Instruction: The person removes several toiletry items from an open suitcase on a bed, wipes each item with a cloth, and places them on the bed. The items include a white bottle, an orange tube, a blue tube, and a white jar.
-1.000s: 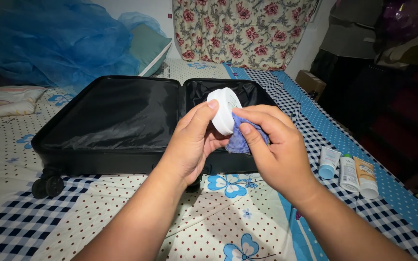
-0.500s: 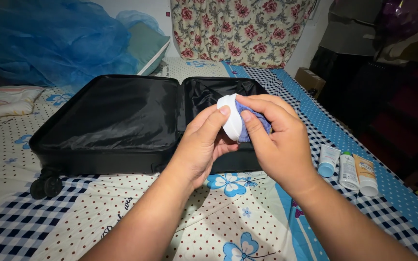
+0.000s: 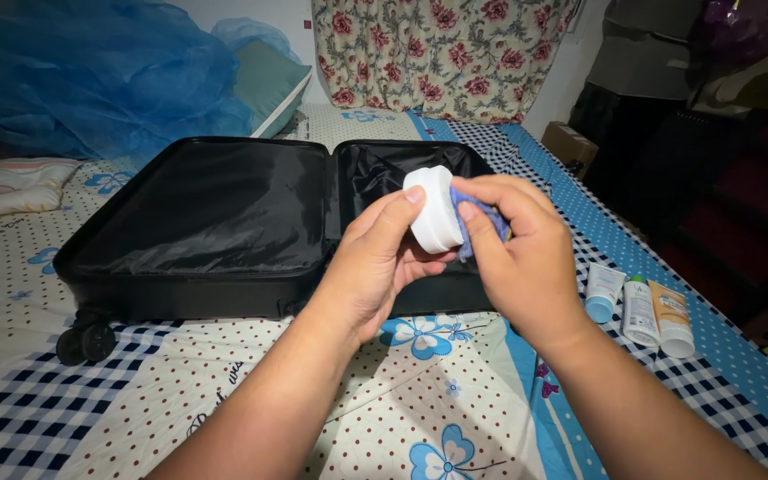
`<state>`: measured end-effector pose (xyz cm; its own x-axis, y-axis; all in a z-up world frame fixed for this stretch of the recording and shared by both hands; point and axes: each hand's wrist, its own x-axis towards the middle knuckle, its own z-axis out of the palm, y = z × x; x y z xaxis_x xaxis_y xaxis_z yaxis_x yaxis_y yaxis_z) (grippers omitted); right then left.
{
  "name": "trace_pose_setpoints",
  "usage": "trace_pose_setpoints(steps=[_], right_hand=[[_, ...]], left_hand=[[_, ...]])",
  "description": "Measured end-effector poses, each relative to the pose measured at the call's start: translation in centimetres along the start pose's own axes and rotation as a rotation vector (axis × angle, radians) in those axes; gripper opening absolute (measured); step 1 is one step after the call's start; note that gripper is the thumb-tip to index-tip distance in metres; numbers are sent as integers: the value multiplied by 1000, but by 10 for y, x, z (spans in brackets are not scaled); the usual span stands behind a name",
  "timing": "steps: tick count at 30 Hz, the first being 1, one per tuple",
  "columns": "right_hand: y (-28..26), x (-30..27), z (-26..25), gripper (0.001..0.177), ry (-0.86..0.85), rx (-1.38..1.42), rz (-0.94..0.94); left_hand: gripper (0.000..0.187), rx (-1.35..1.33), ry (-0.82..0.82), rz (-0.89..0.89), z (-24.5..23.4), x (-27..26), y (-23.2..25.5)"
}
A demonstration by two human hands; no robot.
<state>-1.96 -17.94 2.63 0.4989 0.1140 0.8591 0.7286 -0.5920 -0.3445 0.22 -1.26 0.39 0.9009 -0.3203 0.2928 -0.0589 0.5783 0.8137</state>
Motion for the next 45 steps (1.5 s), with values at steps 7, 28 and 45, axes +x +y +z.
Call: trace_pose_setpoints(steps=[7,28,45], right_hand=[[-13,3,-4,20,-44,109,-64],[6,-17,15,30,28,-4,-329],[11,-7,24,25,20,60,-19]], left_hand=[[49,-8,43,68,2,2,-1],[57,-204,-37,-46,11,-9,1],[55,-152,51,-31,12,-2,0]])
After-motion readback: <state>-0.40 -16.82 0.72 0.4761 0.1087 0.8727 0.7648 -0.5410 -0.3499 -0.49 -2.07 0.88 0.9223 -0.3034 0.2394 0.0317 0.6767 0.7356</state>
